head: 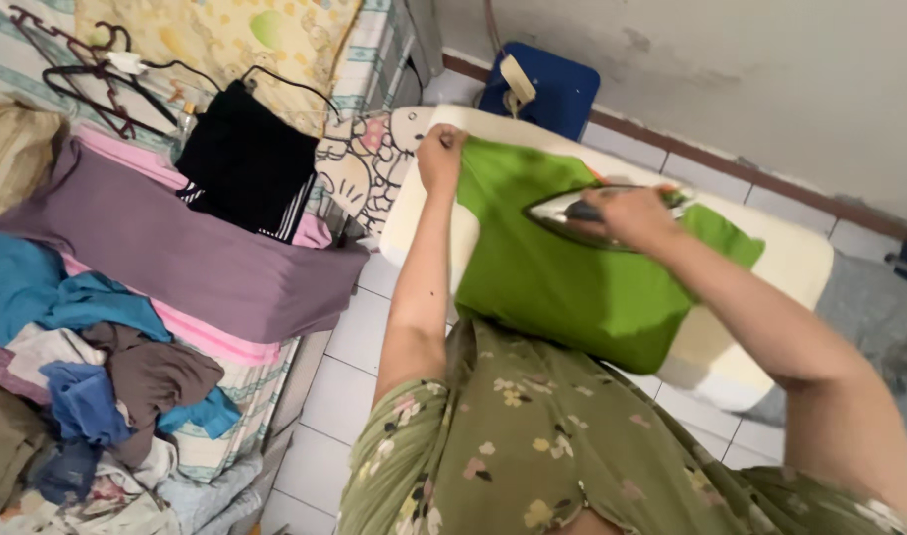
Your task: The person irons a black t-shirt, a green t-shirt, and a pair of blue patterned shorts on an ironing board. They use an electric iron to smooth the garments, flipping them over to iron both sides and adjusting their position on the board.
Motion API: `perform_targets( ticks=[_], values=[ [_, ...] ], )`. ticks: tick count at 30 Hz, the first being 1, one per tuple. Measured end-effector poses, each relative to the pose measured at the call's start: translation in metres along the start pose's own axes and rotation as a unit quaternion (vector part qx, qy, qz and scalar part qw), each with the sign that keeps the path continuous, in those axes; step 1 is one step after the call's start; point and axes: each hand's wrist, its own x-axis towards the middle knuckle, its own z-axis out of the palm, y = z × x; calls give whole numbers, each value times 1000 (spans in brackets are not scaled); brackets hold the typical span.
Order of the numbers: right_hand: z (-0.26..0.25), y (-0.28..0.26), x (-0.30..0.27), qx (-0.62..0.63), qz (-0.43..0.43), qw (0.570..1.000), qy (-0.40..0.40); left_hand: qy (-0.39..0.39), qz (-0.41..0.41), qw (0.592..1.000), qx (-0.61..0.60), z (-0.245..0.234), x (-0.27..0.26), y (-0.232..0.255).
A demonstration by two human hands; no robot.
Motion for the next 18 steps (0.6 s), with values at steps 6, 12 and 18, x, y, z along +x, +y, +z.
perform_targets(
  ticks=[6, 12, 18],
  values=[
    [9, -12, 79, -19, 19, 999, 30, 8, -9, 1000, -24, -6, -7, 10],
    [5, -31, 143, 37, -46, 994, 94, 89, 41, 995, 17, -21, -62, 4],
    [-15, -47, 167, 46, -10, 999, 4, 35, 105, 987, 118, -39, -126, 19]
  ],
)
